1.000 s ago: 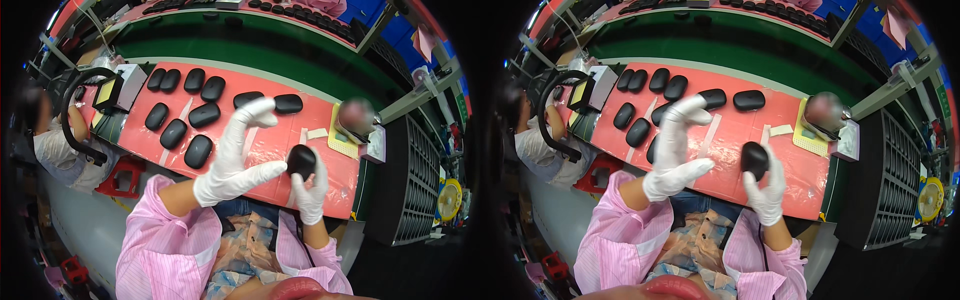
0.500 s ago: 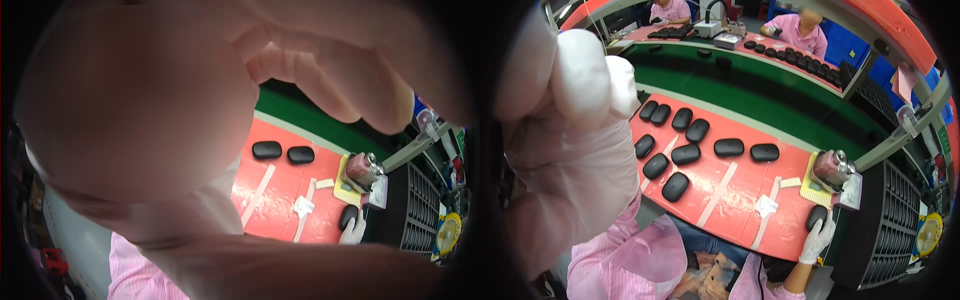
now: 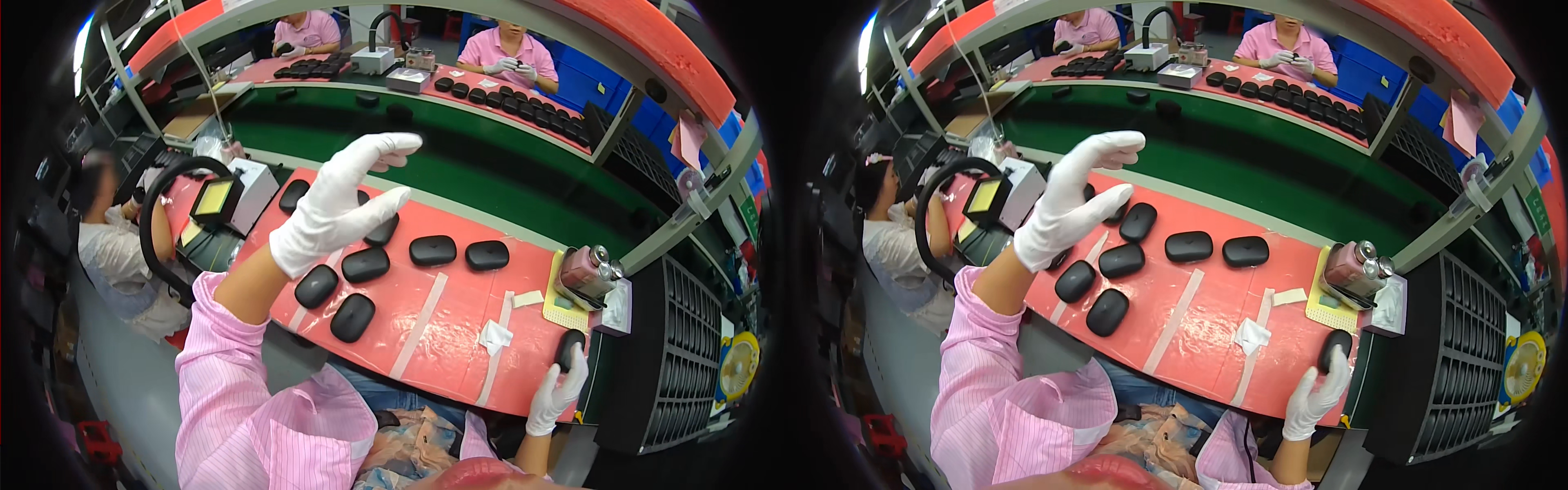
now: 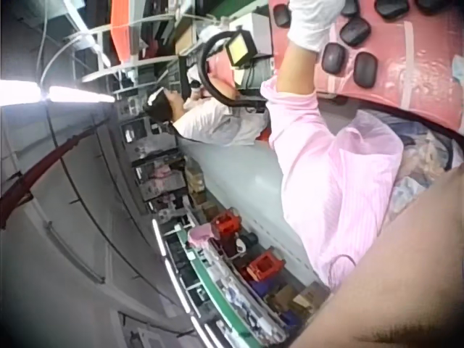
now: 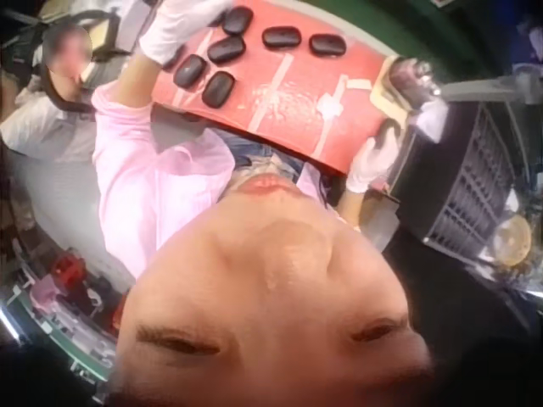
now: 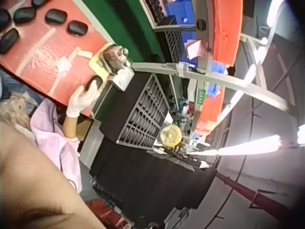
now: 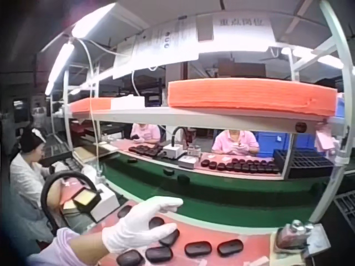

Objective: Inspecting and assembling wireless headphone charging cases on a factory production line.

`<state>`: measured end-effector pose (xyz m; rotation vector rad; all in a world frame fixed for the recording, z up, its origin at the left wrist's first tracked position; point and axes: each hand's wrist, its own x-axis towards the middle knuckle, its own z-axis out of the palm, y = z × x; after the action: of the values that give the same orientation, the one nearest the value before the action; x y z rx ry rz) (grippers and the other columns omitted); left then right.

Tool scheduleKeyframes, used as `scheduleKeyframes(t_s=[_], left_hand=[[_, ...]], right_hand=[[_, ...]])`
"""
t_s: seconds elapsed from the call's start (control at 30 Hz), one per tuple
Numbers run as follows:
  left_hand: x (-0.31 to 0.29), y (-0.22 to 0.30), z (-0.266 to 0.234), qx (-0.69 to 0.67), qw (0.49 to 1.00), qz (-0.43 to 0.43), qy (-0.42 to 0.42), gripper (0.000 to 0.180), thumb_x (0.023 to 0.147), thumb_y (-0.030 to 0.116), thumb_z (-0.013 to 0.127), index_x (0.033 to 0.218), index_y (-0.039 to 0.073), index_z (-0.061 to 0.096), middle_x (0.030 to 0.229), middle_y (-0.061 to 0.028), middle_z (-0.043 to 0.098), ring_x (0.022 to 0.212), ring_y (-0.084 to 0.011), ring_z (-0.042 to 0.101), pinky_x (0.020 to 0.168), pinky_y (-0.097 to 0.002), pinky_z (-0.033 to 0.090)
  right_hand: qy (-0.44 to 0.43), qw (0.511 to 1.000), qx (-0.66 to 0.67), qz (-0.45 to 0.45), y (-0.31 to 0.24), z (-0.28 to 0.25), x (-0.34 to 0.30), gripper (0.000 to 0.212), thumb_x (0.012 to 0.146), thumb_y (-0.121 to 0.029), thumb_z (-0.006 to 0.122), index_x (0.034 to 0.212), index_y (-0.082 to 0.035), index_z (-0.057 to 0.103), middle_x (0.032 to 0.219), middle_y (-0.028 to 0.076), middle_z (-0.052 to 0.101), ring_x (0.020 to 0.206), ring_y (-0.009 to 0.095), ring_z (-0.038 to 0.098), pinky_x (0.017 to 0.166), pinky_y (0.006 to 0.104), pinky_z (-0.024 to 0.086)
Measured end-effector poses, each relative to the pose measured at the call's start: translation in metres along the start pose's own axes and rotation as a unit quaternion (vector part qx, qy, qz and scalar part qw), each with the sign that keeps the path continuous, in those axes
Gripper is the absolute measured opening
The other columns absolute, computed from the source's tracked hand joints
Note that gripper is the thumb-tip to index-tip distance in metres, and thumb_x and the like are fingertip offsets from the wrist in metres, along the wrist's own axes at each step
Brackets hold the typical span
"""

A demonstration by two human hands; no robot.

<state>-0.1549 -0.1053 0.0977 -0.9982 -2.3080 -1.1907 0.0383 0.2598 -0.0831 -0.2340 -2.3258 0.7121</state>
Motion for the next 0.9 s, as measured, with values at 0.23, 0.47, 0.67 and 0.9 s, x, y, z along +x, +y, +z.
scheduleKeyframes(t_s=[0.23,0.47,0.67,0.9], left_hand=[[0.047,-0.201,0.024,0.259,0.942,-0.161,-0.142,0.066,0.086,0.027,0.066,0.14,0.002,0.039,0.139,-0.0248,0.043,0.128,-0.0369,0.045,0.107,-0.0379,0.038],[0.13,-0.325,0.067,0.473,0.833,-0.228,-0.172,0.079,0.084,0.052,0.061,0.149,0.025,0.027,0.151,-0.0255,0.026,0.127,-0.0479,0.042,0.102,-0.0621,0.035],[0.177,-0.387,0.107,0.527,0.798,-0.276,-0.098,0.072,0.085,0.06,0.057,0.148,0.036,0.03,0.155,-0.0171,0.019,0.131,-0.0483,0.034,0.103,-0.0635,0.031],[0.171,-0.5,0.078,0.355,0.894,-0.273,-0.006,0.062,0.084,0.049,0.062,0.139,0.028,0.042,0.147,-0.0215,0.032,0.114,-0.0461,0.055,0.093,-0.0538,0.047]], right_hand=[[-0.052,0.997,-0.044,-0.024,-0.012,0.021,-0.027,0.051,0.078,-0.003,0.057,0.128,0.005,0.05,0.125,0.023,0.052,0.118,0.042,0.048,0.102,0.0488,0.037],[-0.033,0.995,-0.091,-0.018,-0.02,0.026,-0.018,0.045,0.074,0.0,0.057,0.119,0.005,0.055,0.115,0.022,0.057,0.109,0.041,0.053,0.096,0.0483,0.043],[-0.029,0.995,-0.091,-0.005,-0.022,0.026,-0.022,0.043,0.072,0.005,0.055,0.115,0.003,0.056,0.112,0.02,0.058,0.104,0.04,0.056,0.093,0.0462,0.045],[-0.045,0.993,-0.107,0.006,-0.026,0.033,-0.014,0.042,0.069,0.005,0.056,0.111,0.002,0.057,0.108,0.019,0.06,0.099,0.039,0.057,0.09,0.0457,0.046]])
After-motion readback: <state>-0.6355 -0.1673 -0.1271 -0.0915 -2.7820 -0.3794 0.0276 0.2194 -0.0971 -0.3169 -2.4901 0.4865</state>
